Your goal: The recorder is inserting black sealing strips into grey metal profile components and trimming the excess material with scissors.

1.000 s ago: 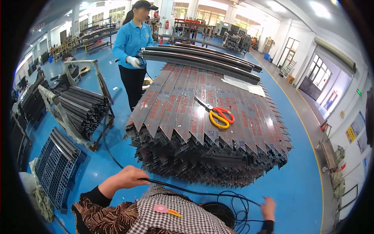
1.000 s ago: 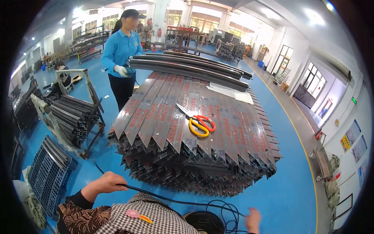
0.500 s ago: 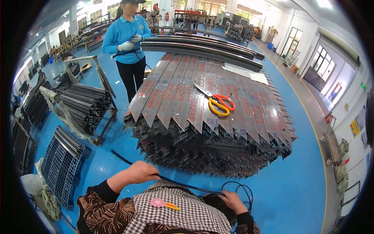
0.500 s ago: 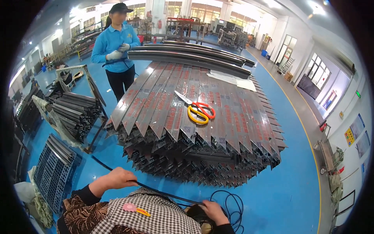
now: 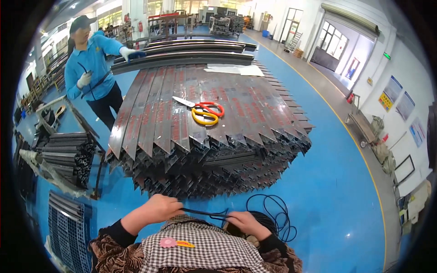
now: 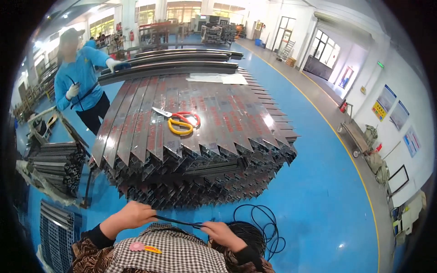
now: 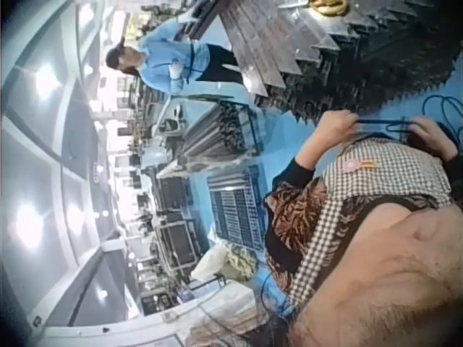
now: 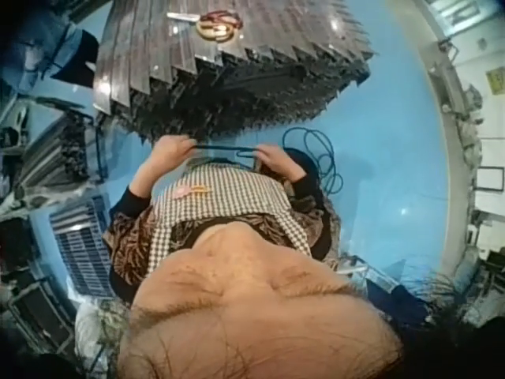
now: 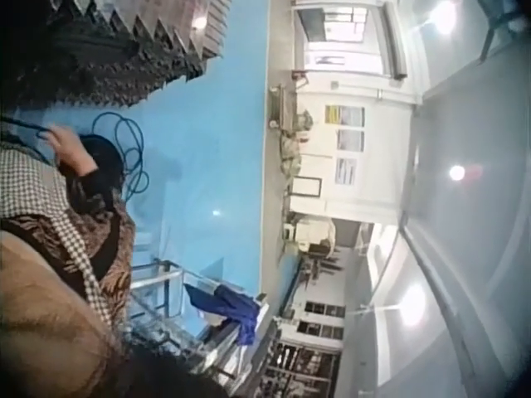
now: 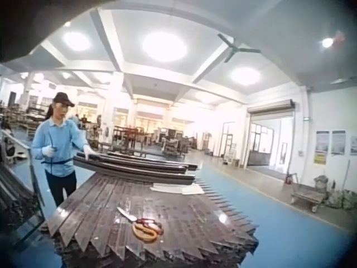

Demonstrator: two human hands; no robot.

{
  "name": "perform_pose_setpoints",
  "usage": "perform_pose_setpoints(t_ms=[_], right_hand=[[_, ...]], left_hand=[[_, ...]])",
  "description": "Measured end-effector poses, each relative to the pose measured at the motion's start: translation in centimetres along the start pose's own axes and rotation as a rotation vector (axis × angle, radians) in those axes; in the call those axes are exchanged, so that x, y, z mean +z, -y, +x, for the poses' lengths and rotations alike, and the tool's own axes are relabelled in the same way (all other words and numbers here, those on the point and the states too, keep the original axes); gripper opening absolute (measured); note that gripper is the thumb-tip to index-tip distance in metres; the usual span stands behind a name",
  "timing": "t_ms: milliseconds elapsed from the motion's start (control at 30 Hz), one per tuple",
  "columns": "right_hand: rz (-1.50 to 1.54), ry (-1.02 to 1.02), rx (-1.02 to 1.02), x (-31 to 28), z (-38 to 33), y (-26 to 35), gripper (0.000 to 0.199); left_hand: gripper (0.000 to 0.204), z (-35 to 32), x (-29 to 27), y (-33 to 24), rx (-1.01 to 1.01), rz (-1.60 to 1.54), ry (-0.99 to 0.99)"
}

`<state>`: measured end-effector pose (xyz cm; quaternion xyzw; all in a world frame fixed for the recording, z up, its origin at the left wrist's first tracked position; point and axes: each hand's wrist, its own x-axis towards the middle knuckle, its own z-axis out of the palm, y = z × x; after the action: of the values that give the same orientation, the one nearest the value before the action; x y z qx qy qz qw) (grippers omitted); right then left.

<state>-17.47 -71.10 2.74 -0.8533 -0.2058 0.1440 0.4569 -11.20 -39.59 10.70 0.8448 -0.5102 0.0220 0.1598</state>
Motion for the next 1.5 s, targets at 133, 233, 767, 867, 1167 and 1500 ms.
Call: perform_pose_setpoints(t_ms=[133,233,767,867,1167,1500], right_hand=[[-0.047,0.048,0.064,-0.2,-1.6,-0.3,0.024],[0.109,-0.100,-0.071,2.3,1.0,2.5,0.023],[0.175,-0.529,0.180,1.4,-0.4,0.6,0.014],[0.188,-0.510,0.074,1.0,2.0,5.1,0.012],[-0.138,-0.609,-0.035,1.8,9.7,20.8,0.010],[-0.383,-0.482,-0.025,10.5,26.6,29.0,0.010]], left_hand=[[0.019,-0.2,0.3,0.1,-0.056,0.000,0.006],[0.018,1.9,1.2,-1.6,0.040,0.026,-0.042],[0.010,-11.0,-11.7,8.4,-0.836,-0.069,-1.011],[0.016,-12.2,-12.9,15.3,-0.931,-0.149,-0.915],[0.038,-14.0,-12.1,18.1,-0.943,-0.729,-0.434],[0.040,-13.0,-9.3,19.4,-0.823,-0.667,-0.372]])
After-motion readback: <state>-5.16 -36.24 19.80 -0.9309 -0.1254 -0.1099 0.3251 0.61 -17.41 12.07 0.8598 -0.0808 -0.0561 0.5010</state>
